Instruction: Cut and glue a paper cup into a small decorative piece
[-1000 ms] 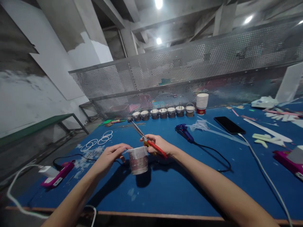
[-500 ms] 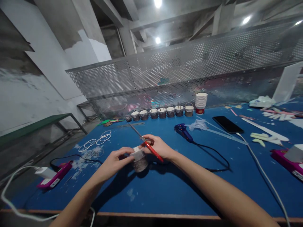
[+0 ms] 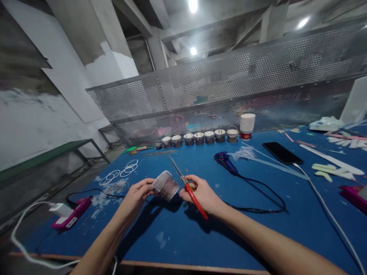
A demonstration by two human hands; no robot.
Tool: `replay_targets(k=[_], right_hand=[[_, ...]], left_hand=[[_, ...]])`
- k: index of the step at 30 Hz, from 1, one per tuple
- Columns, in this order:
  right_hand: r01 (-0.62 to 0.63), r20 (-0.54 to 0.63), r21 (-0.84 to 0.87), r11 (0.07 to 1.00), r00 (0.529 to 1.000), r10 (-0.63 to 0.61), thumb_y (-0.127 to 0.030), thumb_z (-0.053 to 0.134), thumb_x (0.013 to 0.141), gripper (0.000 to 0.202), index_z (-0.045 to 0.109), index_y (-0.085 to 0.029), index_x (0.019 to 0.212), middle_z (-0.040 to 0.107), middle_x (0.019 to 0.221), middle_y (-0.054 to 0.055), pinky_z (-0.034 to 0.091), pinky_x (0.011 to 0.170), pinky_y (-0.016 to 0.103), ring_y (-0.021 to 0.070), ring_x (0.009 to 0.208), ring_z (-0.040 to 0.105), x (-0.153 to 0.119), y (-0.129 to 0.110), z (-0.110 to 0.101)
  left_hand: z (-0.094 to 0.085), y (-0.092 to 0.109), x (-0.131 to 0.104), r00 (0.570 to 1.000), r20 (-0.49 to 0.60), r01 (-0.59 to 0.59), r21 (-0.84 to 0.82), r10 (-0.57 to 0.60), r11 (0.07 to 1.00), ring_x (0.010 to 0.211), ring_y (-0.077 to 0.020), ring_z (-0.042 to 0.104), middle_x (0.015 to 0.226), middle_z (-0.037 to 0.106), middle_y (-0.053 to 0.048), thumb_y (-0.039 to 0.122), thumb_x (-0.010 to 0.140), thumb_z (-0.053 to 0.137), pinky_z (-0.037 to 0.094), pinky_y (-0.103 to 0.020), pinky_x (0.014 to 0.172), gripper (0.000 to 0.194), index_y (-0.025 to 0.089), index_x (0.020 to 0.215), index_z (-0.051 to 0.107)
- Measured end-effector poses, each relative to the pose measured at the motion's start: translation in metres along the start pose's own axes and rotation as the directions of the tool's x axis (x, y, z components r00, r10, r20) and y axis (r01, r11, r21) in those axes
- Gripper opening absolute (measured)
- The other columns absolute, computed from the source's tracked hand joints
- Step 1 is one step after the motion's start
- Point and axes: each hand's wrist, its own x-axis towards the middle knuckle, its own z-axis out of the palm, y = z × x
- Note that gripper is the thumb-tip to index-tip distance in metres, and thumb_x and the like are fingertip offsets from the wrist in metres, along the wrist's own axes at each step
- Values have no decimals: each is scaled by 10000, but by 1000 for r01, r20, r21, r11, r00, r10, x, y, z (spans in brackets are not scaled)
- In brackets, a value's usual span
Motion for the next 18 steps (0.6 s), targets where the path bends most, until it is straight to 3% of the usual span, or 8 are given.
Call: replay_targets(k=[3,8,13,18], right_hand=[[11,66,-89,996,998,-5,-321,737,667,423,538,-139,992,529,652,-33,372,517,243,91,532,438,-8,0,0],[82,155,-310,947,987,-35,-368,683,732,350,589,-154,991,458,649,-41,346,522,235,99,552,389,-27,3,-10],[103,148,-476,873,988,-36,-350,633,756,265,628,-148,927,420,615,-47,286,486,223,93,536,310,-36,7,-10],[112,129,-524,844,990,-51,-332,614,733,225,616,-155,872,386,565,-67,266,470,218,90,511,278,-35,8,-4]], left_hand=[[2,1,-3,999,-22,-36,14,36,999,638,-144,520,659,598,-4,379,724,640,433,-252,646,231,151,694,667],[-3,0,-7,994,-54,-89,118,96,989,694,-163,544,715,621,-12,408,734,661,438,-262,684,251,158,758,670],[-4,3,-11,985,-86,-141,131,153,981,678,-162,544,689,611,-3,403,736,659,445,-257,691,233,170,742,666],[-4,2,-14,979,-103,-158,154,175,975,764,-188,574,779,644,-22,393,731,663,459,-263,727,220,176,764,678]])
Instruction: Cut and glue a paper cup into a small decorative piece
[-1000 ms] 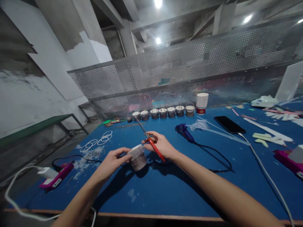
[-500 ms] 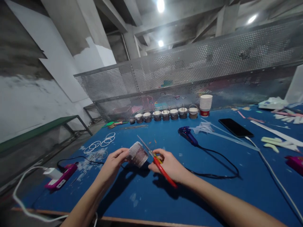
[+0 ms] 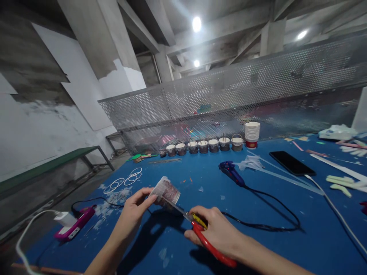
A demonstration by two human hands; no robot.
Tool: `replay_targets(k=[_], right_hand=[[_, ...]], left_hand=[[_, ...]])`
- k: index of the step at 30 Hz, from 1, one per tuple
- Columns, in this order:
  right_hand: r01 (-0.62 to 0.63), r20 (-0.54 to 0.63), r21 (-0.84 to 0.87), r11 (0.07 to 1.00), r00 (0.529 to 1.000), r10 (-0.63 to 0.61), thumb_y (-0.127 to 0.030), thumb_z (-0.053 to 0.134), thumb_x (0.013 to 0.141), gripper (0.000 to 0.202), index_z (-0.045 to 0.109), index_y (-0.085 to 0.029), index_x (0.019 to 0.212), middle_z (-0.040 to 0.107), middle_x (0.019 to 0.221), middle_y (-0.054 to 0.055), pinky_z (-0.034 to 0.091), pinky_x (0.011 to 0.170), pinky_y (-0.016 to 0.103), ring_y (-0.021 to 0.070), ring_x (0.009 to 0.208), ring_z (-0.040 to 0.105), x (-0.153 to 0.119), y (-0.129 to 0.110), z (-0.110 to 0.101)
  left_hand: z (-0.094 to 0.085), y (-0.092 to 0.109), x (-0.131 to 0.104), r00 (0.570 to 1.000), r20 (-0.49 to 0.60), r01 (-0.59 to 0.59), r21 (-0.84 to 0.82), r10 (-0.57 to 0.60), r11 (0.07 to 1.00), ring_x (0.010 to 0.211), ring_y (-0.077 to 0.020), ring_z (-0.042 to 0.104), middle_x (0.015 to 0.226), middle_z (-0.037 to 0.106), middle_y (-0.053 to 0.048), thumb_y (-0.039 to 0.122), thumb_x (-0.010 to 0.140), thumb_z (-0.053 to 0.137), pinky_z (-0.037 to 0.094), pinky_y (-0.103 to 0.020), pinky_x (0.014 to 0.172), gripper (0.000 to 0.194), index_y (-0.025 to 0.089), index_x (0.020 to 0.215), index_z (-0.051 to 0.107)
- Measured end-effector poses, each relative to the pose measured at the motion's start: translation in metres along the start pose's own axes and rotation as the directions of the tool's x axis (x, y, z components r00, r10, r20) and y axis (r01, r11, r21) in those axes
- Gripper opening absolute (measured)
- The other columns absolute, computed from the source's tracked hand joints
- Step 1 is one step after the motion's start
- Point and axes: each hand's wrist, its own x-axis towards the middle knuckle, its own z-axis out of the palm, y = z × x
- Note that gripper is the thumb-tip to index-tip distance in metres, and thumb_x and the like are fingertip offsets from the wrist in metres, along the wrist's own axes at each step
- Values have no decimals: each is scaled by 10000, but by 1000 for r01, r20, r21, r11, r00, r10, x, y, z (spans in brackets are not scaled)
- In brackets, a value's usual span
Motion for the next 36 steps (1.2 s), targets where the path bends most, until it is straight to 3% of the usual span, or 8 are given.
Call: replay_targets(k=[18,36], right_hand=[[-13,-37,-27,1000,999,12,-320,609,703,196,604,-175,836,418,530,-64,282,466,209,90,489,303,2,0,5],[8,-48,35,999,999,-7,-273,594,711,136,576,-173,801,401,508,-79,284,461,213,86,468,307,3,-5,7]], left_hand=[[-1,-1,-5,998,-14,-62,-33,62,998,880,-204,603,899,675,-34,362,739,663,473,-250,780,170,193,741,682],[2,1,-4,1000,6,2,-64,-2,998,741,-169,578,769,657,-6,360,728,676,463,-237,706,174,189,759,690]])
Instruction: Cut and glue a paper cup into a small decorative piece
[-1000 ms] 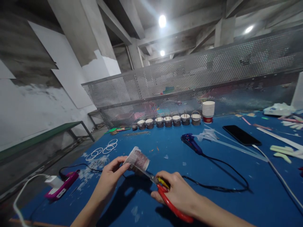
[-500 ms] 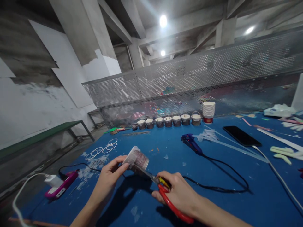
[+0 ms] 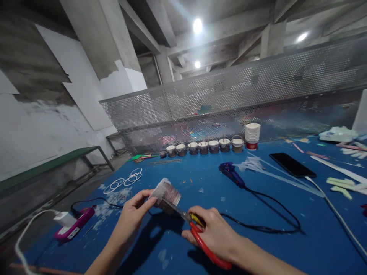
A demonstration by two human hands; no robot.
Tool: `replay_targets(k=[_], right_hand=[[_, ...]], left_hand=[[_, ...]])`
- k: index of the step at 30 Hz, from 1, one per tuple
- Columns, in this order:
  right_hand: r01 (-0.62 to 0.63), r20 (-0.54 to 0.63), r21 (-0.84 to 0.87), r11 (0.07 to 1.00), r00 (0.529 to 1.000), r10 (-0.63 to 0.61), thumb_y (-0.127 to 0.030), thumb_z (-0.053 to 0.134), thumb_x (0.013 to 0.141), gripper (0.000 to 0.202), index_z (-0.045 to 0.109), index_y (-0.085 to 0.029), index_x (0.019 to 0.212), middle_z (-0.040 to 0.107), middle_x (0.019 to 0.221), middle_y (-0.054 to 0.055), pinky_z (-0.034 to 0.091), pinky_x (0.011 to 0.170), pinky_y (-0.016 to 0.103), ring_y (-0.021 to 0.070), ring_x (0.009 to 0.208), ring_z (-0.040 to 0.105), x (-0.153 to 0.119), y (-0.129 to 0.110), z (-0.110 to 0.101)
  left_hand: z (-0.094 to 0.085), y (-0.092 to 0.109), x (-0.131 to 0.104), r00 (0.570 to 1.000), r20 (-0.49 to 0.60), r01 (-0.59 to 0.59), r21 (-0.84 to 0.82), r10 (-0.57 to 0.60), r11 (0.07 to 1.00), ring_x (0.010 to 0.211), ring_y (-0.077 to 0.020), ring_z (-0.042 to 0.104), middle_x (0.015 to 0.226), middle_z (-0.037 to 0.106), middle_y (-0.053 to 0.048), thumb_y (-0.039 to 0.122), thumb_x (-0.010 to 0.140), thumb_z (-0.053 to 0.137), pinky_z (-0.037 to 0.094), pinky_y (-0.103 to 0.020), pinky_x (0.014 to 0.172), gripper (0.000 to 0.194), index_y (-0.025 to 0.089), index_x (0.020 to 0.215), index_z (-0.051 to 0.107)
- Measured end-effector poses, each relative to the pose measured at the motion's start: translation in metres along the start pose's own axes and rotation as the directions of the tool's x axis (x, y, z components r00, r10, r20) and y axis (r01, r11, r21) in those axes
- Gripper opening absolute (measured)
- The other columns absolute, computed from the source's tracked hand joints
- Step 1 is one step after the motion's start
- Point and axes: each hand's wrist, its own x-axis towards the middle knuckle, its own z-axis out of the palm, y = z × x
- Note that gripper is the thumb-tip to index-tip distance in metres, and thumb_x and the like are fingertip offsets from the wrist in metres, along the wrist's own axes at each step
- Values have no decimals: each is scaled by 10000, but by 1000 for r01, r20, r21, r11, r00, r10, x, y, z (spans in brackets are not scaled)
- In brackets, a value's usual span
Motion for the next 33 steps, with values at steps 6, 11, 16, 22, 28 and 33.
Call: replay_targets(k=[6,11,16,22,28,33], right_hand=[[20,-13,-41,999,1000,-20,-285,592,720,159,579,-165,824,376,527,-85,276,462,207,83,481,287,1,3,0],[46,-32,-61,997,998,-48,-286,585,721,168,583,-156,827,362,529,-84,269,461,208,84,489,272,3,3,1],[56,-13,-36,998,998,-57,-306,584,728,163,568,-158,796,365,525,-84,261,453,209,82,483,267,5,2,2],[53,-4,-46,998,999,-53,-332,589,732,172,562,-162,730,342,502,-87,253,444,211,78,468,257,6,3,0],[55,21,-56,997,998,-54,-367,586,746,216,545,-162,694,345,511,-79,248,452,218,83,487,252,5,5,-2],[71,37,-85,994,997,-68,-381,606,754,240,581,-147,713,318,528,-78,230,454,225,84,500,242,4,8,-6]], left_hand=[[1,1,-1,999,-5,35,-35,-35,999,721,-157,563,743,633,1,363,717,690,458,-239,704,192,175,756,684],[2,0,-1,999,15,48,-20,-48,999,738,-166,561,774,638,-10,383,706,696,453,-248,708,220,169,757,684],[3,-1,-2,998,48,49,-27,-47,998,751,-162,566,779,644,-7,389,719,690,446,-238,721,220,174,767,683],[2,0,-1,998,50,43,-6,-43,999,757,-169,565,800,650,-16,384,712,693,448,-245,716,218,170,758,685],[2,-1,-1,997,58,44,2,-44,999,773,-175,571,827,658,-26,386,721,684,446,-257,733,228,166,781,688],[0,2,0,994,94,53,17,-54,998,756,-176,575,806,657,-22,365,720,671,451,-262,723,206,172,790,689]])
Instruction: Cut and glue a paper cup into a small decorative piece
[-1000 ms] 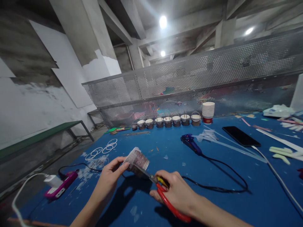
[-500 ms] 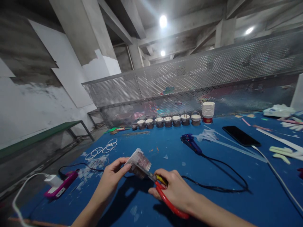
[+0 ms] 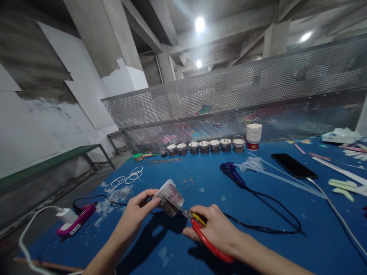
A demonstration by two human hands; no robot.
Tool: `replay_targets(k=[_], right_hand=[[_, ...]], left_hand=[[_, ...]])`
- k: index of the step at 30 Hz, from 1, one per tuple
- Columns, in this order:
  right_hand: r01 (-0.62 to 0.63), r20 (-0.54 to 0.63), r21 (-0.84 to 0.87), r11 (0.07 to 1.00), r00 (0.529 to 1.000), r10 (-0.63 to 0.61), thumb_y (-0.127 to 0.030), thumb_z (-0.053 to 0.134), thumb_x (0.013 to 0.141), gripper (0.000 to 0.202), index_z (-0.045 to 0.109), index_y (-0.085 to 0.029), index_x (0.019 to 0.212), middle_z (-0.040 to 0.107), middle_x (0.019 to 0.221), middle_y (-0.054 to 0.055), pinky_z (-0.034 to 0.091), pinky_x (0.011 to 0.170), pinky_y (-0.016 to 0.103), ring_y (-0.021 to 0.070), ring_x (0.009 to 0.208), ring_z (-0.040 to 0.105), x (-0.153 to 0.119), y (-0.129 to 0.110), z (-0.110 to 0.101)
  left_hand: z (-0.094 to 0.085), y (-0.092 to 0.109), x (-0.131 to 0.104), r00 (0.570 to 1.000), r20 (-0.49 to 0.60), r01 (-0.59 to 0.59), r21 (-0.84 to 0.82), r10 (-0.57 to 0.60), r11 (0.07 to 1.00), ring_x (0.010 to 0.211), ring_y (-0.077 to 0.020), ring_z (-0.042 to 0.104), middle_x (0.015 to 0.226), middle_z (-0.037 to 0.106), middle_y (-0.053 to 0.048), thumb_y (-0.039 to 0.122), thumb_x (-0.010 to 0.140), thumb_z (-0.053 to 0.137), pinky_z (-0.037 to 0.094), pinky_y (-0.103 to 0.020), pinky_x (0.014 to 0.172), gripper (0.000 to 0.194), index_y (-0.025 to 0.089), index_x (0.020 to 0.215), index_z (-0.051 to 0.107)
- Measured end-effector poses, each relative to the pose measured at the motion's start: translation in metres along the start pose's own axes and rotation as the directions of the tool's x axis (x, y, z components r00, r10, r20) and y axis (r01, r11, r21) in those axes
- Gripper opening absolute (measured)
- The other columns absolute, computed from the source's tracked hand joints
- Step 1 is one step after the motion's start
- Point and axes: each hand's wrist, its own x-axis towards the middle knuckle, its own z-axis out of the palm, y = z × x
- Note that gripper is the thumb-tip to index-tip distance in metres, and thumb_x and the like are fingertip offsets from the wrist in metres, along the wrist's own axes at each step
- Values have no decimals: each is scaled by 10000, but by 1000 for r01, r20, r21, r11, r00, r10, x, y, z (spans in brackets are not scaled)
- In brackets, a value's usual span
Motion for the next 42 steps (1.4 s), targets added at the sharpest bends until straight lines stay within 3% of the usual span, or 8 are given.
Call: replay_targets(k=[9,15,22,29,35,42], right_hand=[[-47,118,32,998,992,43,-379,638,740,239,591,-146,720,311,551,-75,227,449,215,77,513,239,-2,1,-17],[-133,253,133,982,963,97,-392,629,730,267,577,-130,717,360,571,-59,235,449,215,73,514,265,-3,-1,-29],[-77,346,198,977,938,4,-536,605,780,438,611,-107,872,383,623,-47,237,466,216,78,541,292,-5,8,-37],[-60,398,157,986,917,-8,-675,555,754,548,586,-128,778,368,593,-49,235,454,215,83,534,285,-6,9,-44],[-66,455,166,984,890,-17,-664,557,767,531,566,-134,748,354,582,-55,219,451,212,76,522,286,-7,13,-46],[-113,512,143,983,859,24,-650,577,759,513,567,-139,734,343,555,-65,207,438,211,72,500,273,-9,13,-49]], left_hand=[[-6,13,5,992,118,-60,81,50,995,763,-174,566,809,655,-20,283,758,569,439,-256,713,168,191,729,706],[-8,22,10,973,228,-2,144,-31,990,713,-157,534,783,646,-19,303,757,558,426,-264,696,191,183,701,695],[-6,28,15,925,378,-38,191,-38,981,707,-160,543,810,663,-25,318,775,546,424,-271,677,204,207,757,717],[-7,32,18,885,466,-122,243,-6,962,733,-159,572,814,664,-17,273,788,546,439,-259,707,202,216,770,739],[-7,35,21,838,545,-170,275,-8,946,735,-153,593,828,687,-22,243,784,530,444,-239,694,221,216,783,750],[-10,32,26,754,651,-316,236,92,919,762,-166,625,809,709,-24,205,786,555,462,-247,700,217,239,828,765]])
